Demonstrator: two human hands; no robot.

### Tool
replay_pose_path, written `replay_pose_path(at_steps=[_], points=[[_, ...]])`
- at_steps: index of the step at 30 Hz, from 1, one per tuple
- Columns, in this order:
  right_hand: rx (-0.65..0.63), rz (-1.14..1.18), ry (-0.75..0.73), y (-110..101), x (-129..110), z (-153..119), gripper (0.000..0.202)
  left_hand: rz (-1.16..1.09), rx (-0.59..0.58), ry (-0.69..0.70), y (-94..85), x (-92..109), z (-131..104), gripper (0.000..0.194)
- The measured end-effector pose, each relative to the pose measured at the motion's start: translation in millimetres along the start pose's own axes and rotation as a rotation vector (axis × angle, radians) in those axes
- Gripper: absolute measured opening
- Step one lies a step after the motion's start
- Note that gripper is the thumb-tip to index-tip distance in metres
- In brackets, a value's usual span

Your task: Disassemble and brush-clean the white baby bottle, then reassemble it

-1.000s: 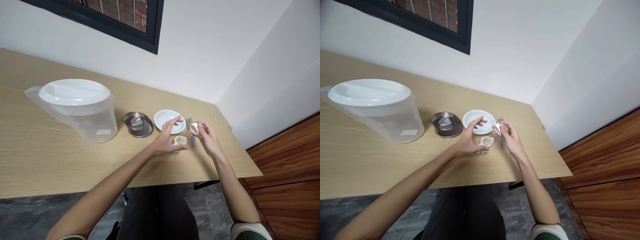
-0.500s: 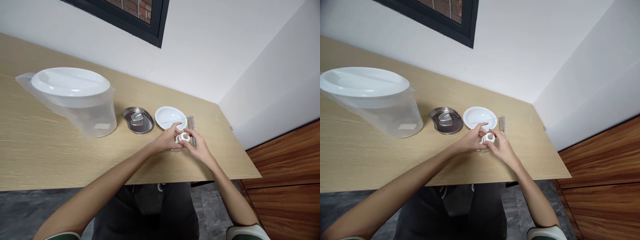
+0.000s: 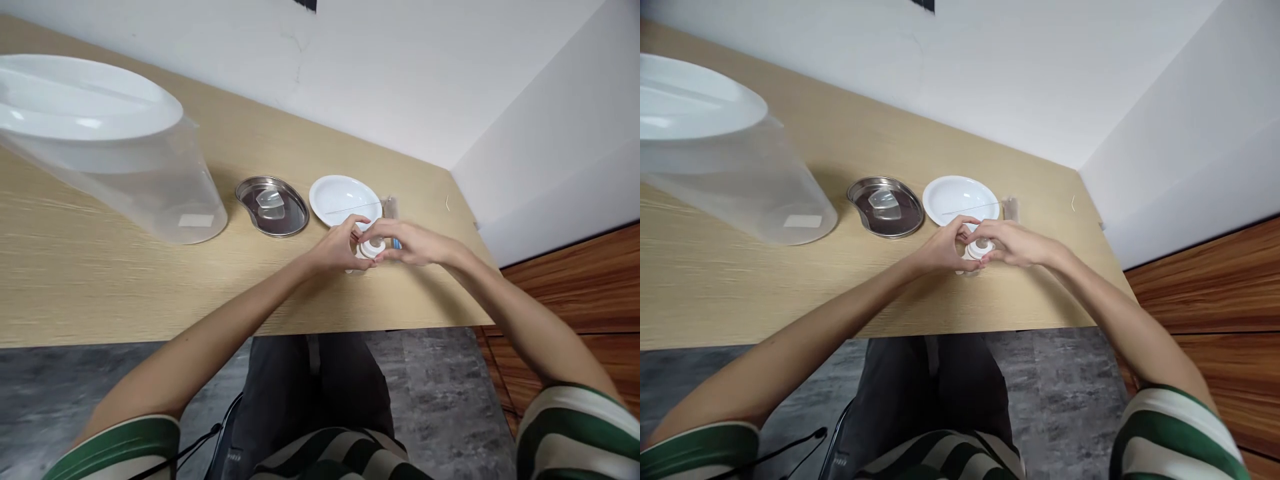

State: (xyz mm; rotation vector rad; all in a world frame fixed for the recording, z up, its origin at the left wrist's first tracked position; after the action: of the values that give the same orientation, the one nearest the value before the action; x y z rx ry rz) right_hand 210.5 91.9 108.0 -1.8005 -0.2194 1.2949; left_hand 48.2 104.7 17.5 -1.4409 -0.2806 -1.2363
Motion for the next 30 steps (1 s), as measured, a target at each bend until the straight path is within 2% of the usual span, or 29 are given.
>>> replay_pose_path(at_steps=[5,12,18,22,26,30], points=[[-0.136,-0.035,-0.068,-5,-2,7,0.027,-0.021,-0.012,0.020,0.5,-3,0,0.083],[-0.175,-0.095,0.103,1,-7,7,0.030,-0.049,-0.009,0.049,0.9,-4,3,0.078],[-0.235,-0.104,0.094,-6,-5,11,0.025,-0.130,-0.049,0.089,1.5,-8,7,0.075],[-0.285,-0.200,0.075,-6,-6,13,0.031,-0.137,-0.042,0.127,1.5,-9,7,0.080],[-0.251,-0.283,0.037,-2,-16,13,0.034,-0.107,-0.003,0.155,2.5,-6,5,0.078],[-0.175,-0.348,0.128,5,-27,14,0.034,-0.077,0.040,0.152,4.8,-2,2,0.074]])
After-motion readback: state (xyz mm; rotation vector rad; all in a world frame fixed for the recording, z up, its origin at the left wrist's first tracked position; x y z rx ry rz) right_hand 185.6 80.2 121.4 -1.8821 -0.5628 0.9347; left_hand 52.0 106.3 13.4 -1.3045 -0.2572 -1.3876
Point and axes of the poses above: each hand's wrist, its own z-axis towards the middle knuckle, its own y-axis out of the palm, x = y × z, the point moved 3 cm from there along z, towards the middle knuckle, and after that the axes turned 15 degrees about z, right-handed, at the moved point
